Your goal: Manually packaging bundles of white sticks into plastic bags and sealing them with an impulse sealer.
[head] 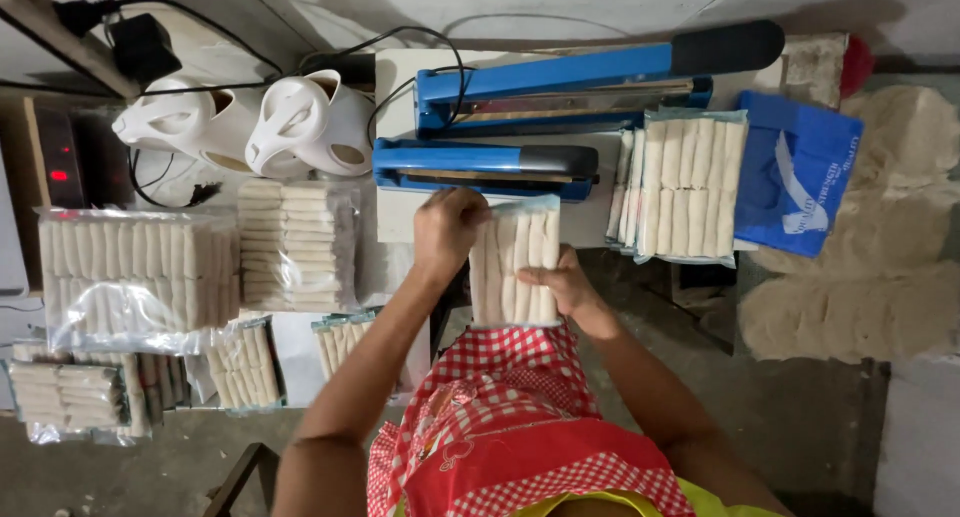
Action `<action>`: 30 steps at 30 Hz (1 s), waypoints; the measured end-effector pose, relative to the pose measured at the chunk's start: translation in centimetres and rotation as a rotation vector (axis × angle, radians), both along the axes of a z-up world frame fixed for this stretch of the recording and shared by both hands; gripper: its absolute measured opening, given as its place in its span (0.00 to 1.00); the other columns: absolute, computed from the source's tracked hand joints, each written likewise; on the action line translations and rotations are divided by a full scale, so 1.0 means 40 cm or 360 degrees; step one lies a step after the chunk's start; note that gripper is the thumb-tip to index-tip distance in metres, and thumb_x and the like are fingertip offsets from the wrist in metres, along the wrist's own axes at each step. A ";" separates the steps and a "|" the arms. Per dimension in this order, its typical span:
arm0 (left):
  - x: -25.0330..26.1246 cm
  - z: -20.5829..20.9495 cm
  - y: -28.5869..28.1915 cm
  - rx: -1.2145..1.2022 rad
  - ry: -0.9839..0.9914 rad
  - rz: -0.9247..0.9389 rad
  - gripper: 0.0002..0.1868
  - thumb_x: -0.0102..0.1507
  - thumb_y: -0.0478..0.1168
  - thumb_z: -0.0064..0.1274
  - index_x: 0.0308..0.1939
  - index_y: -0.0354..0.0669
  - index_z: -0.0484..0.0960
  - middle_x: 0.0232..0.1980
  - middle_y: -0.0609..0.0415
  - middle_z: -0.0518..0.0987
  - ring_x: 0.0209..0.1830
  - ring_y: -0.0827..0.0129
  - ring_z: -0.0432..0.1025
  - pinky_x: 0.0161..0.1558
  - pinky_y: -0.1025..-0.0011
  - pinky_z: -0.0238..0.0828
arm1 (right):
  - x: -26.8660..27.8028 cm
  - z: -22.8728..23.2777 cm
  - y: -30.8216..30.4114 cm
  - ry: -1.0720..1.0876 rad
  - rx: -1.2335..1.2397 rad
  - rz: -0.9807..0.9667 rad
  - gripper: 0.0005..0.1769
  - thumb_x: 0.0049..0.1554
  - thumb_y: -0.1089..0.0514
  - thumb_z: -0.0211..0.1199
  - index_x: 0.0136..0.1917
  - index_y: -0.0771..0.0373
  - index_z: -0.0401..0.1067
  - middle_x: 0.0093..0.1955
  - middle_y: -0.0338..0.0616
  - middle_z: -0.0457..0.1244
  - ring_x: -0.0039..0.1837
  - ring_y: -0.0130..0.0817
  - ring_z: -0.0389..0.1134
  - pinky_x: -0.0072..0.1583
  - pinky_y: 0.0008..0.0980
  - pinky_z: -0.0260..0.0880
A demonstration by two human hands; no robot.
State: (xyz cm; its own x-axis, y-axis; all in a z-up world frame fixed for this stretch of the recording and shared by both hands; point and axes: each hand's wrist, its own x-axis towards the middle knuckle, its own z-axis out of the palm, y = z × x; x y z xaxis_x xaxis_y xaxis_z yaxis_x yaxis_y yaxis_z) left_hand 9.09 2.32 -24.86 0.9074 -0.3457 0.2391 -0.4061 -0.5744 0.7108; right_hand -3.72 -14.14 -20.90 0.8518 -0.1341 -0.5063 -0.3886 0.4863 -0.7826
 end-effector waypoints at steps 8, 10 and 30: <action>-0.057 0.064 -0.088 0.0085 -0.0642 -0.0127 0.19 0.69 0.49 0.49 0.61 0.47 0.80 0.63 0.50 0.75 0.62 0.57 0.67 0.67 0.58 0.58 | 0.109 -0.057 0.021 -0.0020 0.0060 -0.0112 0.27 0.44 0.61 0.77 0.55 0.75 0.74 0.46 0.55 0.70 0.47 0.50 0.73 0.47 0.50 0.74; -0.064 0.041 -0.109 0.0287 -0.0595 -0.0343 0.29 0.72 0.57 0.45 0.70 0.46 0.75 0.73 0.48 0.73 0.75 0.54 0.65 0.77 0.53 0.53 | 0.128 -0.040 0.022 0.0005 0.0075 -0.0118 0.28 0.44 0.60 0.77 0.55 0.75 0.74 0.46 0.55 0.70 0.47 0.50 0.73 0.47 0.50 0.74; 0.260 0.029 -0.115 0.0831 -0.0174 -0.0020 0.32 0.71 0.65 0.37 0.19 0.60 0.79 0.20 0.65 0.79 0.26 0.59 0.81 0.38 0.60 0.76 | 0.121 -0.102 0.010 0.0372 0.0322 -0.0153 0.25 0.42 0.66 0.79 0.51 0.74 0.73 0.41 0.54 0.69 0.44 0.49 0.75 0.47 0.51 0.76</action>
